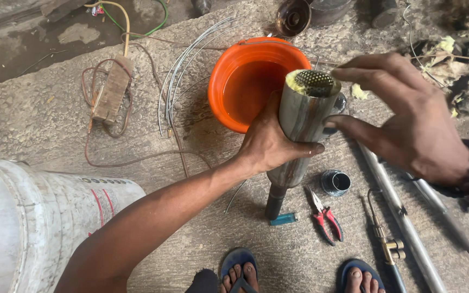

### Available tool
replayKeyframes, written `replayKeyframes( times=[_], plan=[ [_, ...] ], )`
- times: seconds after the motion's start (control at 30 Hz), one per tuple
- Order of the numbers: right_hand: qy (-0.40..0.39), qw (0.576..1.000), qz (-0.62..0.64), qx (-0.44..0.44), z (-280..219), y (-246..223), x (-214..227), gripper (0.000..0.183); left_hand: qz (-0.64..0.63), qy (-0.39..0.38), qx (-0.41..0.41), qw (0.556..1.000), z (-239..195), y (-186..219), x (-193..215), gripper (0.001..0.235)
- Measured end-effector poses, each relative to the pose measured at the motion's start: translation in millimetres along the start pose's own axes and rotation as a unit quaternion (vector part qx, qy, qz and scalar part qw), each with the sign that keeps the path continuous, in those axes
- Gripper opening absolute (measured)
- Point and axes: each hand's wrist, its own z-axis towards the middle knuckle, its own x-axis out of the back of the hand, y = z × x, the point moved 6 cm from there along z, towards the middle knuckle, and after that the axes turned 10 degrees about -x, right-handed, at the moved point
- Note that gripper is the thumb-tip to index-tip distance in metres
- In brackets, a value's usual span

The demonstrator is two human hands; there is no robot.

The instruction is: The person inserts a perforated metal mesh into a cylindrical metal pipe, then places a black cap on top. They use a hammer to tap the cap into place and later use pliers to adjust the mesh inside the pipe.

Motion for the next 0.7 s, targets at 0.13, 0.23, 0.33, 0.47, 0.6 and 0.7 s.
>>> replayKeyframes(
  times=[0.13, 0.23, 0.33, 0.47, 0.6, 0.7],
  plan=[
    [-0.017, 0.999, -0.044, 0.007, 5, 1, -7, 0.052, 0.013, 0.003, 0.031, 0.999, -2, 6, -4, 0.100],
    [-0.033, 0.999, -0.033, 0.012, 9, -1, -6, 0.048, 0.017, 0.004, 0.001, 1.000, -4, 9, -7, 0.103],
    [-0.044, 0.999, -0.015, 0.004, 12, -3, -5, 0.041, 0.010, 0.008, -0.002, 1.000, -4, 10, -8, 0.105],
    [-0.059, 0.998, -0.024, -0.030, 13, 0, -5, 0.037, 0.023, 0.004, 0.025, 0.999, -4, 10, -9, 0.104],
    [-0.056, 0.998, -0.012, -0.023, 14, -2, -6, 0.036, 0.037, 0.006, 0.027, 0.999, -5, 7, -9, 0.109],
    [-0.040, 0.999, -0.003, -0.016, 13, -5, -5, 0.035, 0.044, 0.015, 0.018, 0.999, -7, 8, -8, 0.109]
  ],
)
